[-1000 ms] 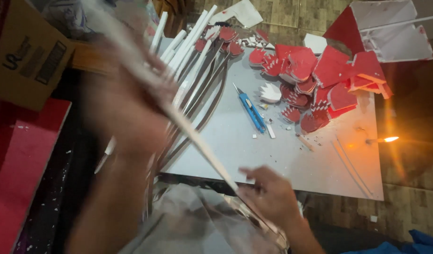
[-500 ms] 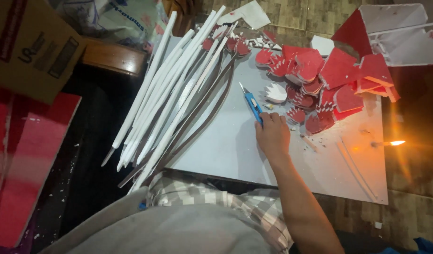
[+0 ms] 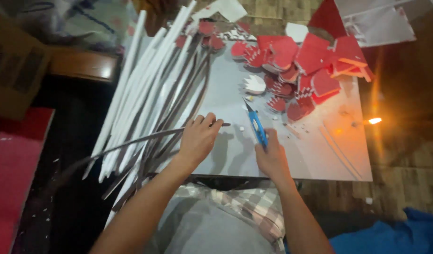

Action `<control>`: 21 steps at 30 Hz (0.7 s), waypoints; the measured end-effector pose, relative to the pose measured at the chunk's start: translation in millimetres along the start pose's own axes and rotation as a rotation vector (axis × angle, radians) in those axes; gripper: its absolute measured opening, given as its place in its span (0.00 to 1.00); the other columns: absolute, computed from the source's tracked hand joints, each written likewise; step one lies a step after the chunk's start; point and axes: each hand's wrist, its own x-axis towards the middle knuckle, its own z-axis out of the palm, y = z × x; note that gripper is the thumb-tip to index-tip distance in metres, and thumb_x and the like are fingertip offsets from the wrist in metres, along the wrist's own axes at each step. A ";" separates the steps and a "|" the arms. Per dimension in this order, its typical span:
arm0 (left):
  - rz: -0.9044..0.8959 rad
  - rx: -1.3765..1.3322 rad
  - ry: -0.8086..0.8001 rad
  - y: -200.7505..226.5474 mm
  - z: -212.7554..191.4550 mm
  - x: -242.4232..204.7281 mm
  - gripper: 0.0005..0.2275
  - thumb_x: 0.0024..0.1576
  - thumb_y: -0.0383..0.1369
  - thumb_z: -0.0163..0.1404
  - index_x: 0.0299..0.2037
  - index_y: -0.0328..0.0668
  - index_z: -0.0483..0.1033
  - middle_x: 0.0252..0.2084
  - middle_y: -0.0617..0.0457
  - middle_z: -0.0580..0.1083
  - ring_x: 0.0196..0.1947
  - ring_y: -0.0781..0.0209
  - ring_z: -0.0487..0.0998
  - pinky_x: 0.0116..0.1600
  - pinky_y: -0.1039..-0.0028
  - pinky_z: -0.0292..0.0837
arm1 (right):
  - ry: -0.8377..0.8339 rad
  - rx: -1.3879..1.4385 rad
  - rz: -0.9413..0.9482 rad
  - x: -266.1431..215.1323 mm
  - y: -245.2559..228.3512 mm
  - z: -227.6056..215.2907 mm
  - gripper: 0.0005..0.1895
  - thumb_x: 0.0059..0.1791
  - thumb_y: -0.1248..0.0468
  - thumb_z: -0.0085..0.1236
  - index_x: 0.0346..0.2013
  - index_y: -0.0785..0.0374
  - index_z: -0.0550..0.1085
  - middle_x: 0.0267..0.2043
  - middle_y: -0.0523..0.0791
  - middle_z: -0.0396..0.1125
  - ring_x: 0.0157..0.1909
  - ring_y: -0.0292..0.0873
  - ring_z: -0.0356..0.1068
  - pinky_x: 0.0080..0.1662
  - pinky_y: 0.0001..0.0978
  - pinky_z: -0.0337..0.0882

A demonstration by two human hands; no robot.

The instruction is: Assembling decorative props by cutting foam strips with a utility knife and attaching them to red foam cutouts.

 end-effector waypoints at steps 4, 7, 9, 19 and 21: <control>-0.027 -0.099 -0.078 10.7 11.4 0.1 0.09 0.60 0.27 0.50 0.48 0.50 0.77 0.42 0.57 0.69 0.40 0.54 0.75 0.42 0.66 0.70 | 0.047 0.160 0.091 -31.7 6.9 3.4 0.27 0.51 0.54 0.51 0.66 0.49 0.64 0.48 0.57 0.72 0.56 0.59 0.72 0.57 0.51 0.70; -0.020 -0.112 -0.047 12.2 20.4 2.0 0.07 0.62 0.30 0.51 0.47 0.50 0.77 0.42 0.57 0.69 0.46 0.54 0.72 0.47 0.65 0.69 | 0.100 0.103 0.071 -45.4 18.2 19.7 0.25 0.52 0.50 0.46 0.65 0.45 0.67 0.45 0.55 0.76 0.49 0.62 0.75 0.51 0.55 0.72; -0.061 -0.186 -0.076 14.4 19.3 4.4 0.07 0.63 0.29 0.50 0.48 0.46 0.79 0.43 0.55 0.70 0.47 0.53 0.73 0.47 0.67 0.69 | 0.159 -0.134 -0.079 -48.1 28.4 36.4 0.25 0.54 0.49 0.43 0.67 0.39 0.64 0.44 0.53 0.76 0.46 0.59 0.77 0.50 0.55 0.74; -0.074 -0.174 -0.044 18.4 33.2 -6.3 0.08 0.64 0.30 0.50 0.50 0.50 0.78 0.43 0.57 0.70 0.45 0.58 0.73 0.48 0.69 0.69 | 0.246 -0.195 -0.382 -59.0 4.7 52.4 0.25 0.57 0.59 0.38 0.70 0.53 0.63 0.41 0.50 0.76 0.39 0.50 0.79 0.43 0.40 0.78; -0.083 -0.180 -0.032 19.5 30.5 -4.6 0.08 0.63 0.30 0.50 0.50 0.50 0.79 0.43 0.57 0.71 0.44 0.59 0.73 0.47 0.70 0.69 | 0.255 -0.253 -0.431 -60.5 2.0 54.1 0.26 0.57 0.61 0.38 0.71 0.54 0.62 0.38 0.50 0.76 0.38 0.52 0.78 0.42 0.42 0.78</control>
